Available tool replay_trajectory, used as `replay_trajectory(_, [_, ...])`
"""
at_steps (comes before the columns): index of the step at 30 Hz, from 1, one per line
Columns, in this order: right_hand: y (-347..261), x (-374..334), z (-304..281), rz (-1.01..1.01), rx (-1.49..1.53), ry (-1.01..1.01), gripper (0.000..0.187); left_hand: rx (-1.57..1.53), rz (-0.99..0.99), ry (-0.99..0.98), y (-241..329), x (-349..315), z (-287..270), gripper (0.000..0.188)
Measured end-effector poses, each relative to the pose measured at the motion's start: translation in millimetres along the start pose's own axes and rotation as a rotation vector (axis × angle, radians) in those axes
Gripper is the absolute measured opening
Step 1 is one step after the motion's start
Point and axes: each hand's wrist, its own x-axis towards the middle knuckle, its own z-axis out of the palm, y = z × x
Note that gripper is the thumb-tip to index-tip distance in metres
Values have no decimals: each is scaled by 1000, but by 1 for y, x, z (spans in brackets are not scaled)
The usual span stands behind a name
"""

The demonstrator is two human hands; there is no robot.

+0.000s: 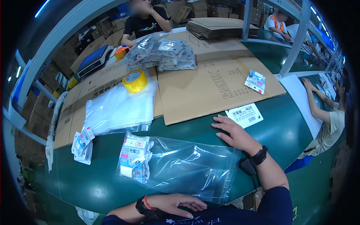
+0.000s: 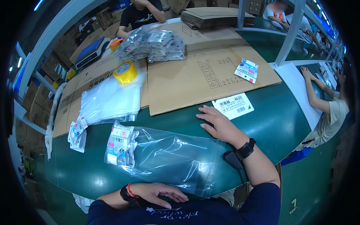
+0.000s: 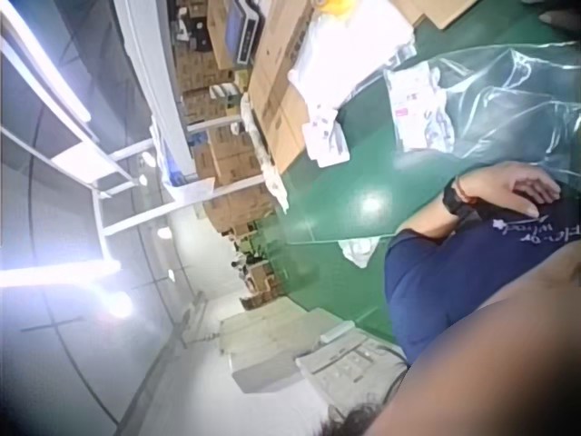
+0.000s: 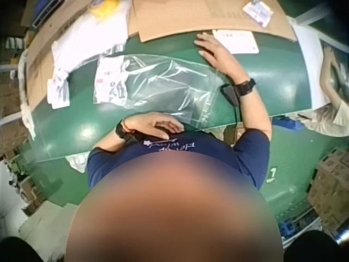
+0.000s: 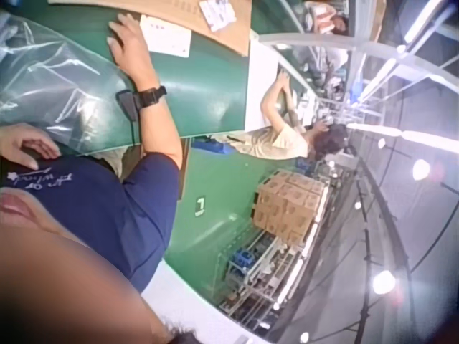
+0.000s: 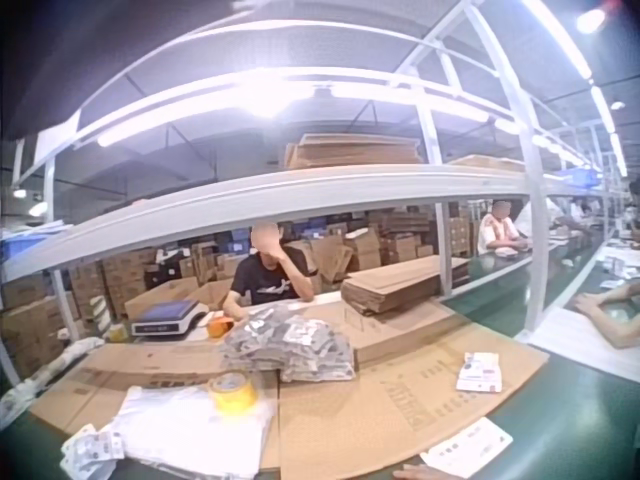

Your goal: Pack small electronic component packets into larger plastic bags for bulk shipping.

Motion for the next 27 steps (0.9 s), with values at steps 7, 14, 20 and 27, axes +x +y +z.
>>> replay_trajectory(7, [1,1,2,-14,-7,-4,38,-1,3,3,-2,-2,1,55])
replay_trajectory(14, [10,-4,3,-12,-37,24,37,-2,7,0,2,1,0,54])
replay_trajectory(20, [20,3,12,-84,-23,57,36,-15,-54,6,9,-2,2,54])
replay_trajectory(27, [22,0,13,-100,-41,55,35,-8,-65,53,20,2,7,53])
